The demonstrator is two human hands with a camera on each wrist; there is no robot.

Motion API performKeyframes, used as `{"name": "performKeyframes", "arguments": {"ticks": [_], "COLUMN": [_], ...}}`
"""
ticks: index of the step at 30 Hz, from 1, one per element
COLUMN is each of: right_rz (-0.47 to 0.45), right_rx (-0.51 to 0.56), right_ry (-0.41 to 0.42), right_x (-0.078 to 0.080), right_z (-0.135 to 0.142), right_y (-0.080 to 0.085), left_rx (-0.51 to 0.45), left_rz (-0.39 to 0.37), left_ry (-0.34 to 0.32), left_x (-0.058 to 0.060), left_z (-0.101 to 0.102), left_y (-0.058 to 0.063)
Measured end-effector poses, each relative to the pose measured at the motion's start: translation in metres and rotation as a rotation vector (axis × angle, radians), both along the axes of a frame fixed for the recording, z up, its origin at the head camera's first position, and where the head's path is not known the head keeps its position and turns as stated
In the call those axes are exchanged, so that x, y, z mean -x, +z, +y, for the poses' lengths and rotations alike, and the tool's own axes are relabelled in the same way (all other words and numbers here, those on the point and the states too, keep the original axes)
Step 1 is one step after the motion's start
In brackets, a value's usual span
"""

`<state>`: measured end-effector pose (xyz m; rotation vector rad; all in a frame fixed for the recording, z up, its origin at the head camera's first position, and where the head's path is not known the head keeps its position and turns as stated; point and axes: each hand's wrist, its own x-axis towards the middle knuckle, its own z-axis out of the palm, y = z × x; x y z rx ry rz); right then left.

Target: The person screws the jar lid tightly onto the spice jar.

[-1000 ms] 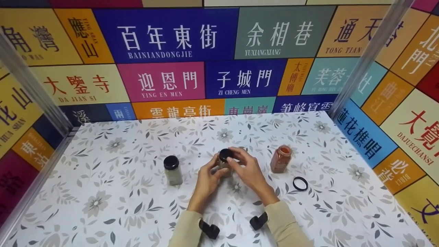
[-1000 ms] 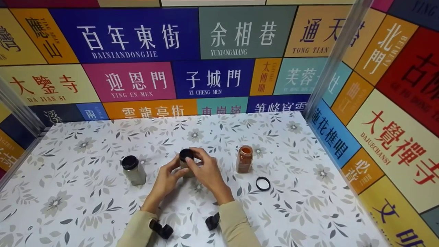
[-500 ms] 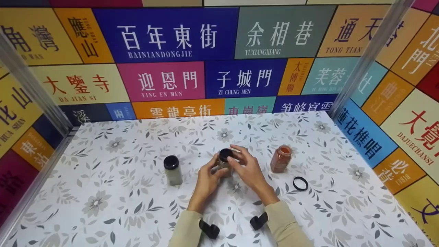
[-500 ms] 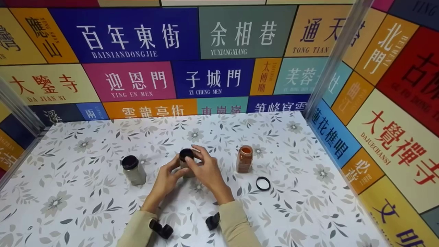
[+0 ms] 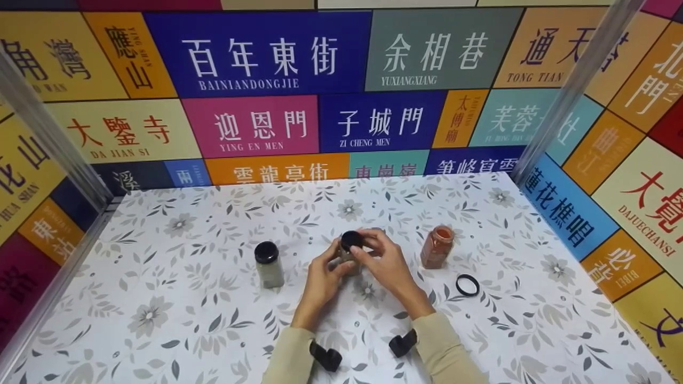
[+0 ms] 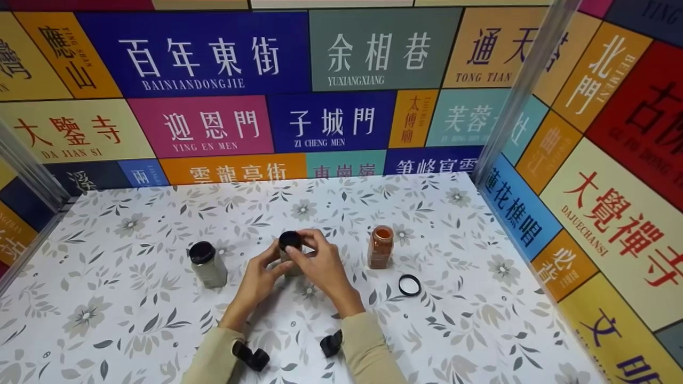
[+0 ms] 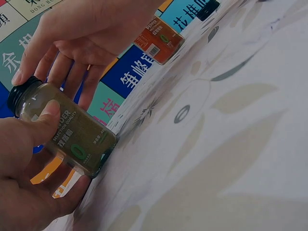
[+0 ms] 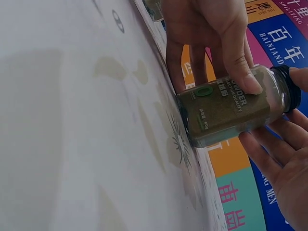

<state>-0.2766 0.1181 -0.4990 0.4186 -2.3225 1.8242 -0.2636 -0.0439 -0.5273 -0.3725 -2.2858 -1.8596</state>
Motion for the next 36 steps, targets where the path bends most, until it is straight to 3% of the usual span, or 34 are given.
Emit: {"name": "performKeyframes", "arguments": {"ticks": [10, 19, 26, 36], "right_rz": [0.047, -0.020, 0.020, -0.006], "right_rx": [-0.022, 0.023, -0.009, 0.003], "right_ry": [0.048, 0.004, 0.017, -0.026], "right_x": [-0.020, -0.016, -0.001, -0.008], "right_z": [-0.002, -0.006, 0.001, -0.005], "right_y": [0.030, 0.025, -0.002, 0.010], "left_rx": [-0.001, 0.000, -0.015, -0.012], "left_rz": [-0.011, 0.002, -0.003, -0.011], "left_ry": [0.000, 0.000, -0.014, -0.008], "left_x": [-0.001, -0.001, 0.001, 0.000], "left_z": [-0.001, -0.001, -0.001, 0.000], "left_y": [0.000, 0.002, -0.001, -0.001]}}
